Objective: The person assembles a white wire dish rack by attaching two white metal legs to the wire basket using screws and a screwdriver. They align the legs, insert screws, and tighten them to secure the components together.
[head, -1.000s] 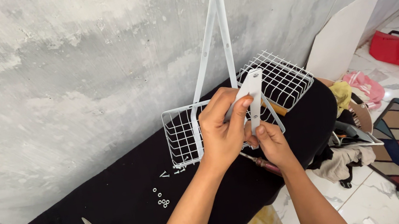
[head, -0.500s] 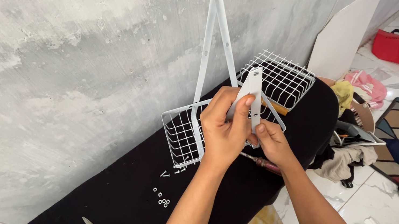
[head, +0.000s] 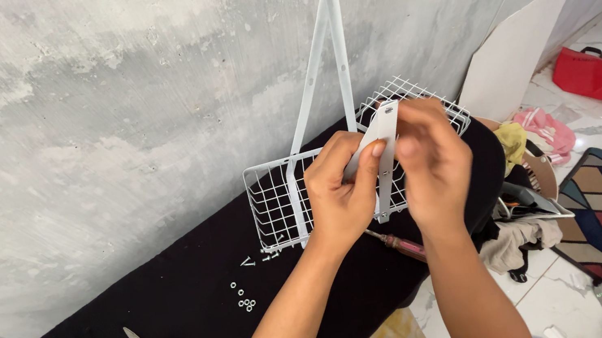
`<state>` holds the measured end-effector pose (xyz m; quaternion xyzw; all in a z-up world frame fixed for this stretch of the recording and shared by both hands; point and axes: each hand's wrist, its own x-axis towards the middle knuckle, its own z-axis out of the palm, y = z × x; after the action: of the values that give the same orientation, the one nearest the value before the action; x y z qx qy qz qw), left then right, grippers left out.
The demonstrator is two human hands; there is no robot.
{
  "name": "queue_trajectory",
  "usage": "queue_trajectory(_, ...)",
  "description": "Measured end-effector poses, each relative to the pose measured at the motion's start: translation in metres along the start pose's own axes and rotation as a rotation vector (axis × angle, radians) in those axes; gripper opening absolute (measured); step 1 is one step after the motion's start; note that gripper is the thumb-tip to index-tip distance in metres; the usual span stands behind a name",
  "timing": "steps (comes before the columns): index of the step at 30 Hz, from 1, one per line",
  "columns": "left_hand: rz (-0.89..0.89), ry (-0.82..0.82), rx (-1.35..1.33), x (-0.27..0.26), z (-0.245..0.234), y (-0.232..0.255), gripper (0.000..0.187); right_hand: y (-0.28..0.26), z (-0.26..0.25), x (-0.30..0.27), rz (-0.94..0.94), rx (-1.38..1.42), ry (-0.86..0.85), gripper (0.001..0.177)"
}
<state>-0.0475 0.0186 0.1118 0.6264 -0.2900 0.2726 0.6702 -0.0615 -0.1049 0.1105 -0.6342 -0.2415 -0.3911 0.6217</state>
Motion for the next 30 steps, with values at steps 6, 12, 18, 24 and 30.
queue_trajectory(6, 0.015, 0.017, 0.011, 0.002, -0.001, 0.002, 0.003, -0.015, 0.032, 0.015, 0.116, 0.239, 0.088, 0.019)
queue_trajectory(12, 0.095, -0.028, 0.085, 0.012, -0.017, 0.016, 0.017, -0.010, 0.037, 0.024, 0.016, 0.234, 0.121, 0.021)
queue_trajectory(18, 0.032, 0.138, 0.076, 0.028, -0.081, 0.029, 0.040, 0.010, 0.010, 0.061, -0.005, 0.316, 0.082, 0.023)
queue_trajectory(24, -0.019, 0.245, 0.126, 0.039, -0.151, 0.025, 0.038, 0.024, -0.029, 0.099, 0.083, 0.616, -0.186, 0.014)
queue_trajectory(30, -0.258, 0.111, 0.216, 0.049, -0.169, -0.028, 0.049, 0.028, -0.055, 0.124, 0.094, 0.847, -0.410, 0.017)
